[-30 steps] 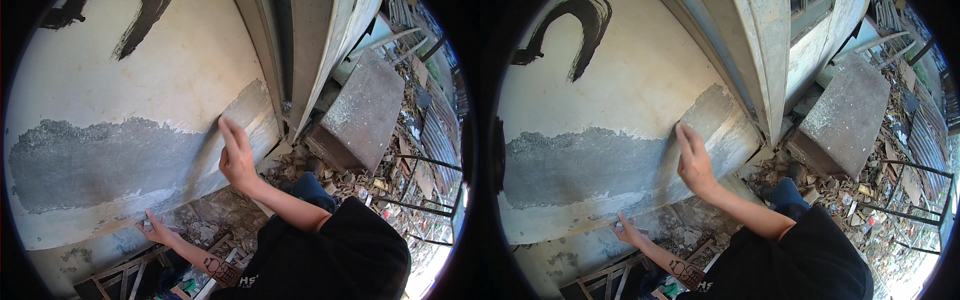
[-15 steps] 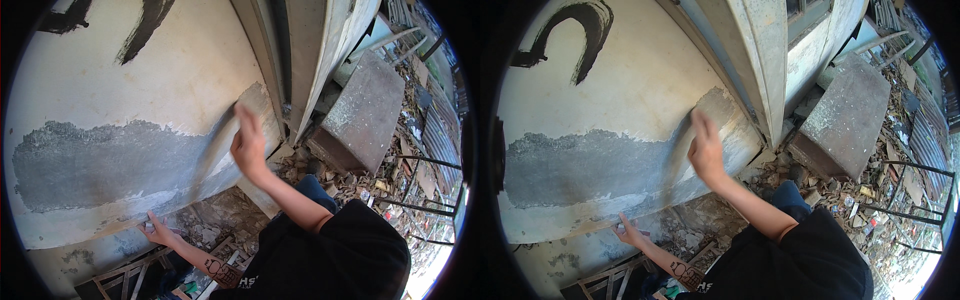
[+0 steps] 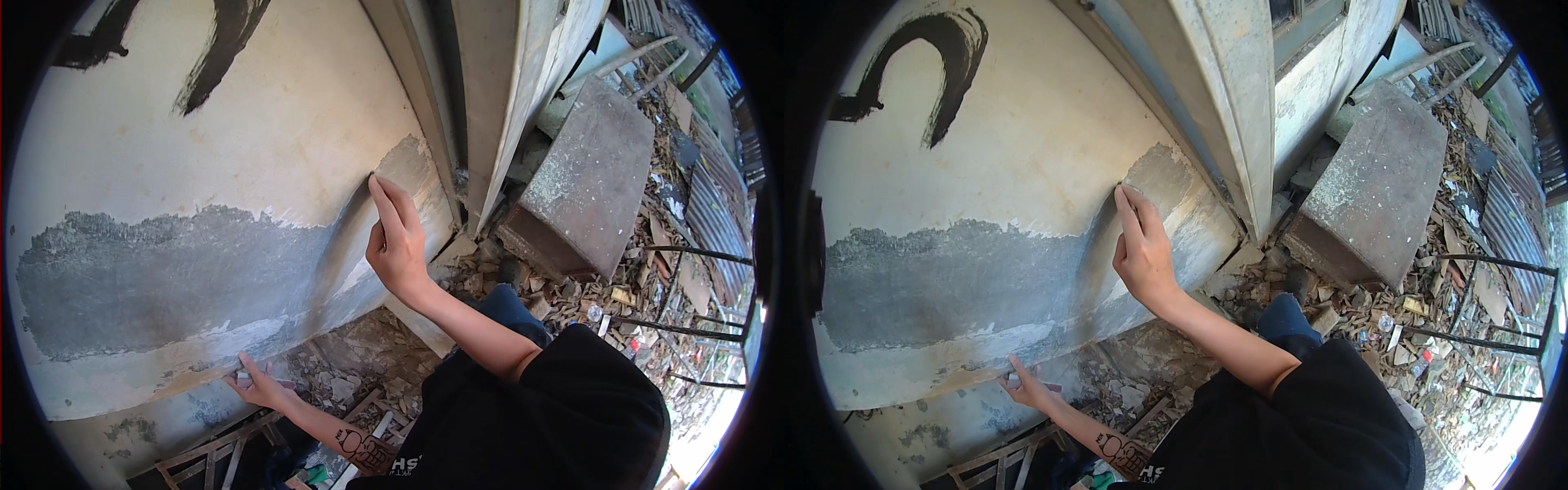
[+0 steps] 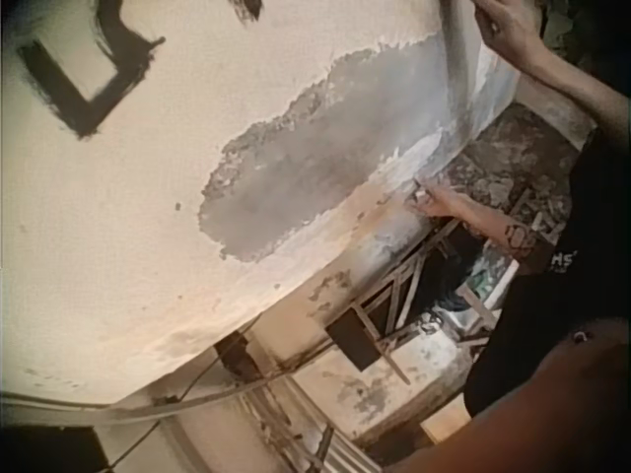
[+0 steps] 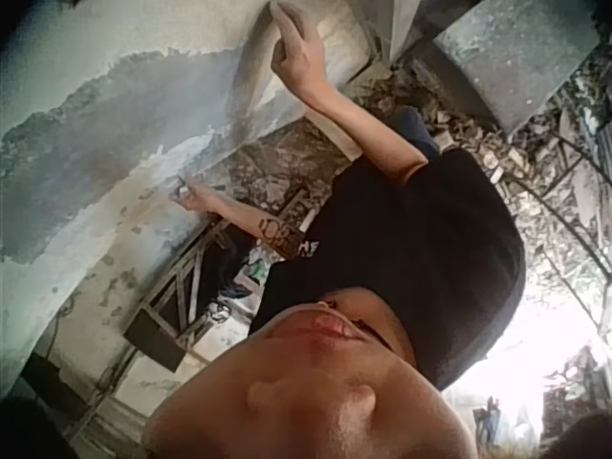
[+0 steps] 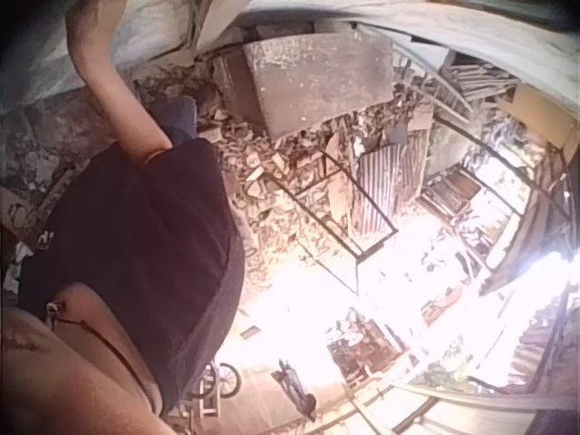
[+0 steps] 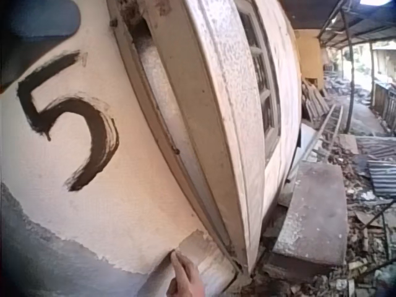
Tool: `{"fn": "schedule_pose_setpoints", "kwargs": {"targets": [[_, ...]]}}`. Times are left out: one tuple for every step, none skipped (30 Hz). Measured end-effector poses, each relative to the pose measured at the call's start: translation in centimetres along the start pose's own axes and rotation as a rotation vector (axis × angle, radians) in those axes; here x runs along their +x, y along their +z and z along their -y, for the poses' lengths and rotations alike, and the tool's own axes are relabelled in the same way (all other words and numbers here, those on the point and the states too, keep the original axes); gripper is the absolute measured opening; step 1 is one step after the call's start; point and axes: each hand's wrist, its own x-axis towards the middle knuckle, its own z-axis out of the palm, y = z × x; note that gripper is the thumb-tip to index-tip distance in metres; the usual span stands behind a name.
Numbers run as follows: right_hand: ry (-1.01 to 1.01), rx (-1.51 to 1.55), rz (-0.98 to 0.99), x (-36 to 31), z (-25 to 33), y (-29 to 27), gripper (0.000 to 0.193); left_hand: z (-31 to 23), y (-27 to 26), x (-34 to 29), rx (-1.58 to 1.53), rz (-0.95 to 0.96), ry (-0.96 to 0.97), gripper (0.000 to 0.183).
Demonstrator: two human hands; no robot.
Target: The person scrapes paint and residue from a weathered wall using a small metal scraper.
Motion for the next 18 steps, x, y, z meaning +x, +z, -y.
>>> {"fn": "schedule_pose_setpoints", "kwargs": {"targets": [[0.015,0.015,0.009,0.0,0.1,-0.1,0.063,0.0,0.2,0.1,0.008,-0.007,-0.018,0.061],[0.018,0.018,0.016,-0.5,0.5,0.0,0.063,0.2,0.0,0.1,0.017,-0.016,-0.036,0.069],[0.04,0.017,0.002,-0.8,0.9,0.2,0.063,0.4,-0.1,0.1,0.017,-0.018,-0.037,0.069],[0.056,0.019,-0.018,-0.9,1.4,0.6,0.064,0.3,0.2,0.1,0.025,-0.029,-0.024,0.068],[0.009,0.056,-0.034,-2.0,1.7,1.6,0.064,0.1,0.4,0.2,0.033,-0.04,-0.01,0.068],[0.009,0.06,-0.031,-2.1,1.7,1.7,0.064,0.0,0.3,0.2,0.034,-0.046,-0.009,0.068],[-0.002,0.071,0.006,-2.3,1.7,1.7,0.065,-0.2,0.3,0.1,0.025,-0.023,-0.016,0.068],[-0.012,0.082,0.042,-2.4,1.7,1.7,0.067,-0.3,0.3,0.3,0.016,-0.001,-0.023,0.067],[-0.003,0.064,0.022,-1.9,1.5,1.5,0.066,-0.3,0.2,0.3,0.023,-0.013,-0.023,0.067],[-0.001,0.074,0.03,-2.2,1.9,1.6,0.066,-0.2,0.2,0.3,0.023,-0.012,-0.005,0.067],[0.02,0.089,0.042,-2.4,2.2,1.6,0.066,-0.1,0.1,0.5,0.023,-0.01,0.015,0.066],[0.03,0.093,0.05,-2.2,2.2,1.5,0.066,0.0,0.2,0.4,0.017,-0.013,0.011,0.066],[-0.008,0.085,0.062,-2.9,2.5,1.8,0.067,0.0,0.3,0.4,0.008,-0.032,-0.004,0.066],[-0.014,0.085,0.059,-2.6,2.3,1.7,0.067,0.0,0.6,0.4,0.0,-0.05,-0.017,0.066],[-0.026,0.101,0.09,-2.8,2.2,1.4,0.066,0.1,0.3,0.4,0.002,-0.057,-0.019,0.066],[-0.039,0.117,0.119,-2.9,2.2,1.2,0.066,0.1,0.1,0.4,0.012,-0.032,-0.022,0.065],[-0.049,0.121,0.104,-2.7,2.0,1.0,0.066,0.0,0.0,0.3,0.021,-0.006,-0.025,0.064],[-0.053,0.125,0.112,-2.7,2.0,0.9,0.066,0.0,0.1,0.1,0.021,-0.014,-0.029,0.064]]}}
